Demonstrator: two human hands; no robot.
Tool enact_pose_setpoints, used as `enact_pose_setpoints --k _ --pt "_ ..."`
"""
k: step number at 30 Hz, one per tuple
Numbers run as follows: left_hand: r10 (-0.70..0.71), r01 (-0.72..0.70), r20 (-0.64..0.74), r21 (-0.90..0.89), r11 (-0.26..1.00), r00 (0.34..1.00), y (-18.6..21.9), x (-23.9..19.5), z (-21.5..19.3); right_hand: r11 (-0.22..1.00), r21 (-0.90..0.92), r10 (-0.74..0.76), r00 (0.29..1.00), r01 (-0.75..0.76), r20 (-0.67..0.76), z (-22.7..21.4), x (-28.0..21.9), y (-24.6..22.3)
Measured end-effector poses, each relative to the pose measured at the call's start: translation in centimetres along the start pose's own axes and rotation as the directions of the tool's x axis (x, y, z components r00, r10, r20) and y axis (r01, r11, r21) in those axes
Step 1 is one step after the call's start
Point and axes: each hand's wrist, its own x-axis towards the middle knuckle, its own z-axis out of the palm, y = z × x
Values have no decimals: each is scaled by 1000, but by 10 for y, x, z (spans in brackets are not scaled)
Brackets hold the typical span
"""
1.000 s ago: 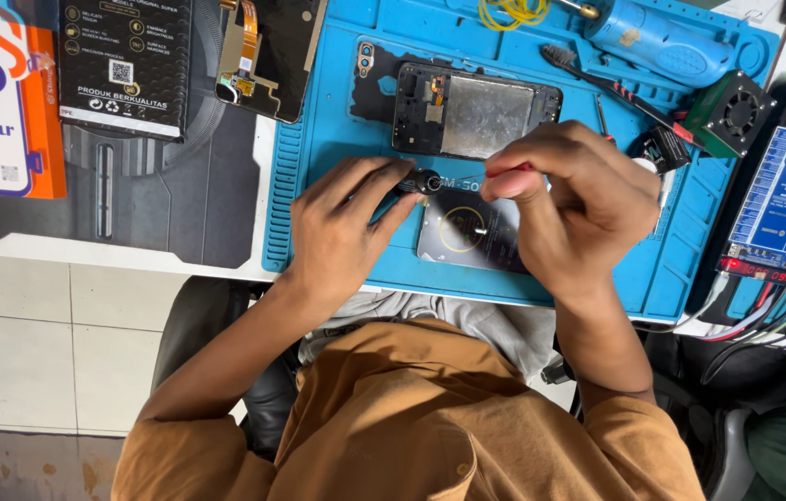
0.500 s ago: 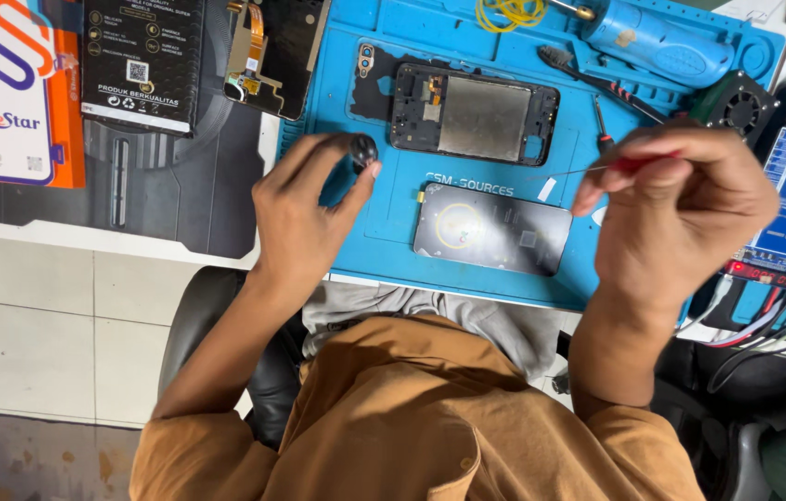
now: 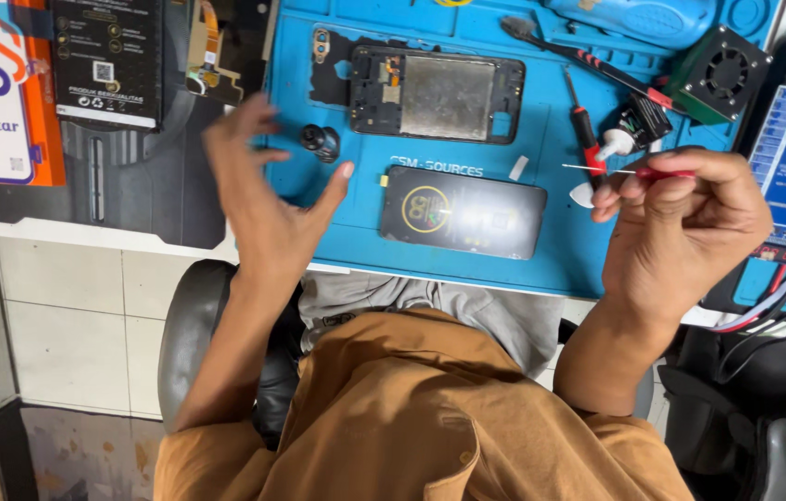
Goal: The person applies adhesive to a smartphone chassis and then uses a red-handled screwdriver to pry and separate the screen assembly from the frame. They rotate the device to access different edges while working.
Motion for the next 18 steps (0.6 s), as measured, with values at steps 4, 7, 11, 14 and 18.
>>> enact_pose_setpoints --k 4,7,11,14,18 --pt "219 -224 53 91 970 974 12 -19 6 1000 -7 14 1000 -13 9 -4 -3 0" --pt "232 -311 493 83 947 838 18 -27 9 999 21 37 999 -37 22 -3 -4 1" --pt "174 -355 638 167 920 750 23 -17 13 997 50 52 997 -55 50 -2 -6 3" --pt "186 -431 673 217 876 716 28 -8 16 998 38 54 997 -56 47 -4 -10 2" --pt "237 -468 677 180 865 697 29 3 15 997 37 63 998 -63 14 -6 -11 0"
